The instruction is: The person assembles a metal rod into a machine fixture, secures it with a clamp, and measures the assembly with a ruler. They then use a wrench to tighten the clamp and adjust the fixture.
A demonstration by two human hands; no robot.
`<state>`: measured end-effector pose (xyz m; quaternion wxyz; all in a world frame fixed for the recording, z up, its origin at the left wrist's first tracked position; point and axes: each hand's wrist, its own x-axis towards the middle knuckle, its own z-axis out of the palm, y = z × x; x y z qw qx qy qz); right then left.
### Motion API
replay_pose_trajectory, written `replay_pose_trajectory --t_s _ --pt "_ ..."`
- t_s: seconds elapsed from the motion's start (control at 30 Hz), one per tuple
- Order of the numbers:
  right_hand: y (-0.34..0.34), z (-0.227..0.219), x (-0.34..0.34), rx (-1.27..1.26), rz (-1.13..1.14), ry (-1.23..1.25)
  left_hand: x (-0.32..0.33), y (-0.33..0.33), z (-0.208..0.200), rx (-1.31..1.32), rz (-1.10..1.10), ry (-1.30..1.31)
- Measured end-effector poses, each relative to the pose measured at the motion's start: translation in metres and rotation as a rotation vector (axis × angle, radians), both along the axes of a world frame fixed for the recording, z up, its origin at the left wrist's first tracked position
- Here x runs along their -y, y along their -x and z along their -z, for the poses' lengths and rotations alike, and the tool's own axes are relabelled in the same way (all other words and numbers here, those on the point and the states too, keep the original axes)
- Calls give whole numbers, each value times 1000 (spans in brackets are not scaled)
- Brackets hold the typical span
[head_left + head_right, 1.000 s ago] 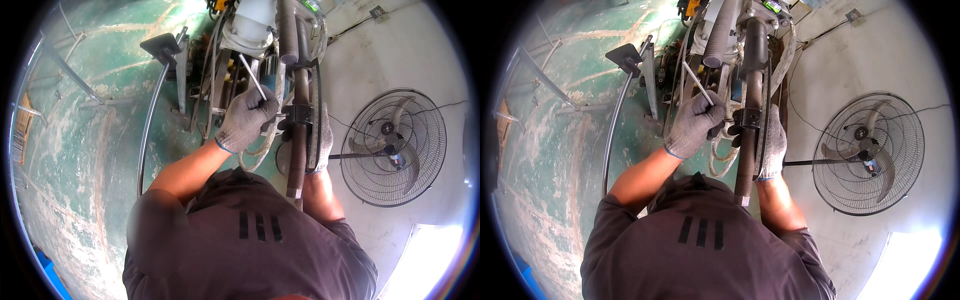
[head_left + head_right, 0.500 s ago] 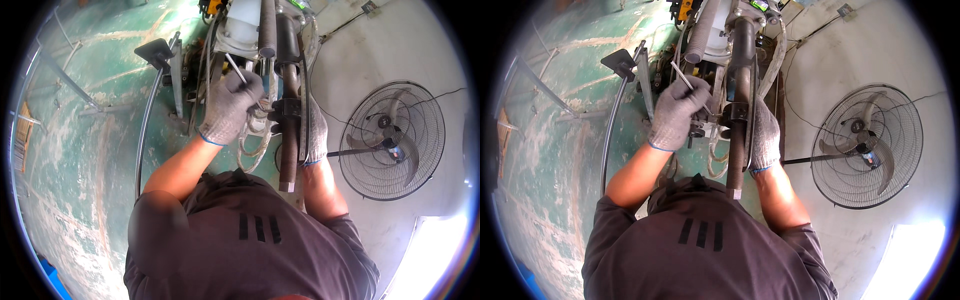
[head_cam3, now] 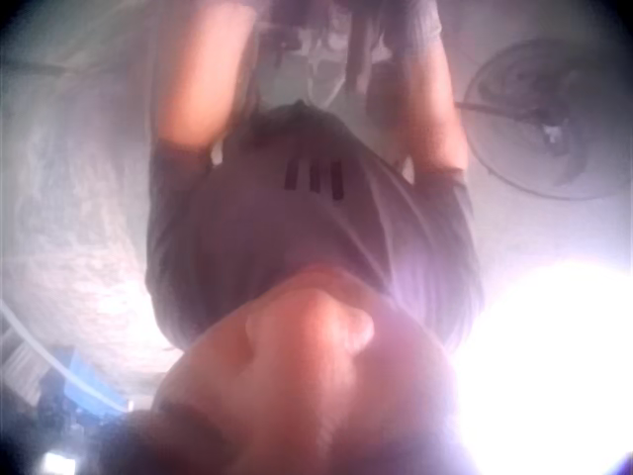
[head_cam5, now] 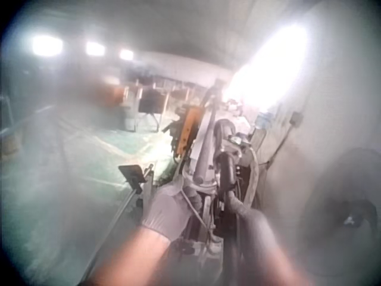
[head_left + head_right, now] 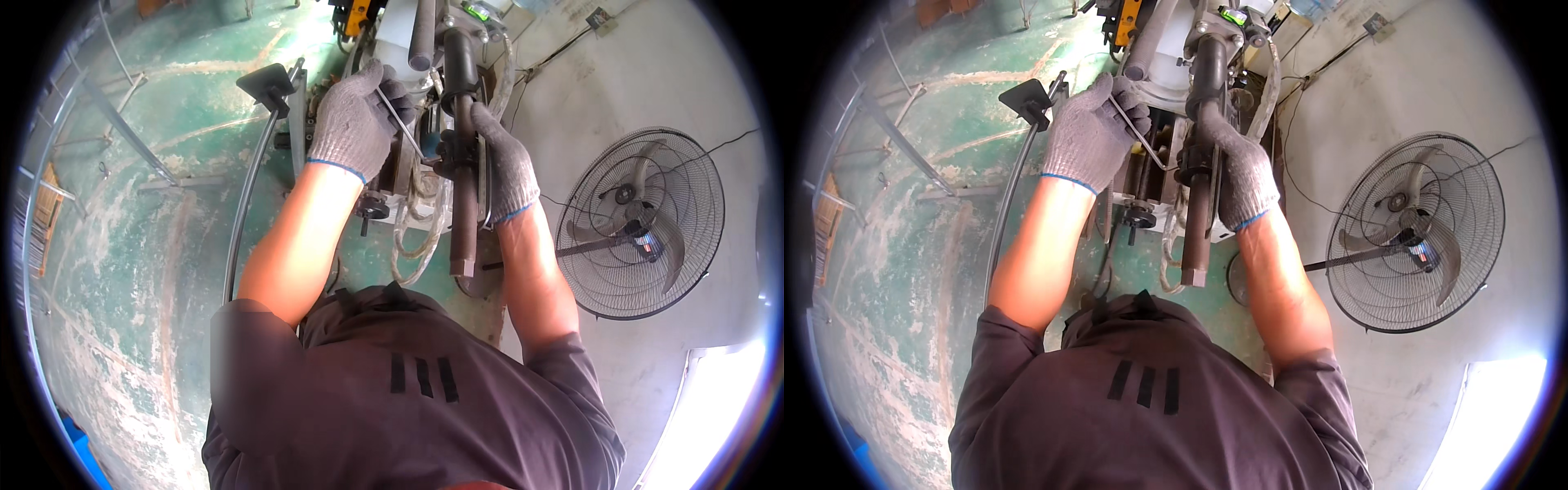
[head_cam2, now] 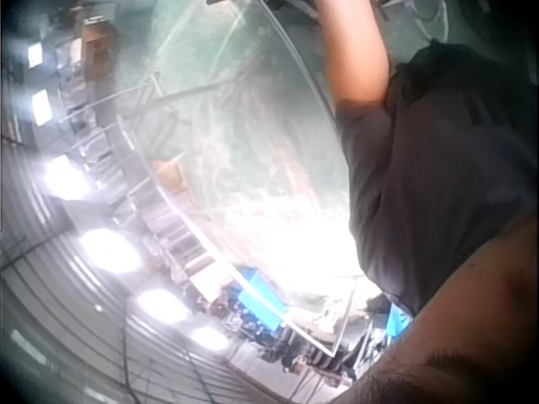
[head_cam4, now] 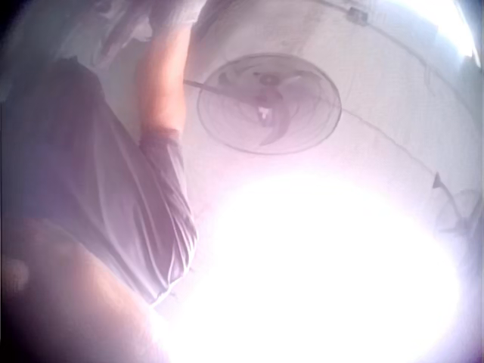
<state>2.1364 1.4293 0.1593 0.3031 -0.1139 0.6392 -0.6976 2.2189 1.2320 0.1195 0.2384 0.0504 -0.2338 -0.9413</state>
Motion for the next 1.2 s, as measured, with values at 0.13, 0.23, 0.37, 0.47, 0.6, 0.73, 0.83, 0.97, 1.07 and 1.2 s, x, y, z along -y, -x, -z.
replay_pose_trajectory --t_s 0.13,0.23,0.37,0.47,0.6,0.73,0.83,0.97,1.07,1.2 --pt "0 11 9 -25 121 90 -7 7 3 7 -47 -73" --pt "2 14 11 -7 127 122 -9 10 -3 19 -55 -121" --pt "1 16 15 -52 160 107 -13 7 -12 41 -68 -136" --pt "15 27 15 -95 174 92 -14 6 -14 29 -63 -114" --pt "17 31 15 -161 163 35 -15 4 -19 67 -105 -105" --pt "19 33 14 -254 155 23 -16 3 -20 64 -118 -120" --pt "11 24 16 -210 195 18 -21 2 -25 84 -145 -134" --pt "4 19 20 -139 246 50 -17 3 -21 115 -162 -119" --pt "-3 10 21 -141 261 39 -21 -1 -21 91 -204 -110" --pt "-1 11 23 -138 249 44 -36 -23 -12 -34 -281 -40"
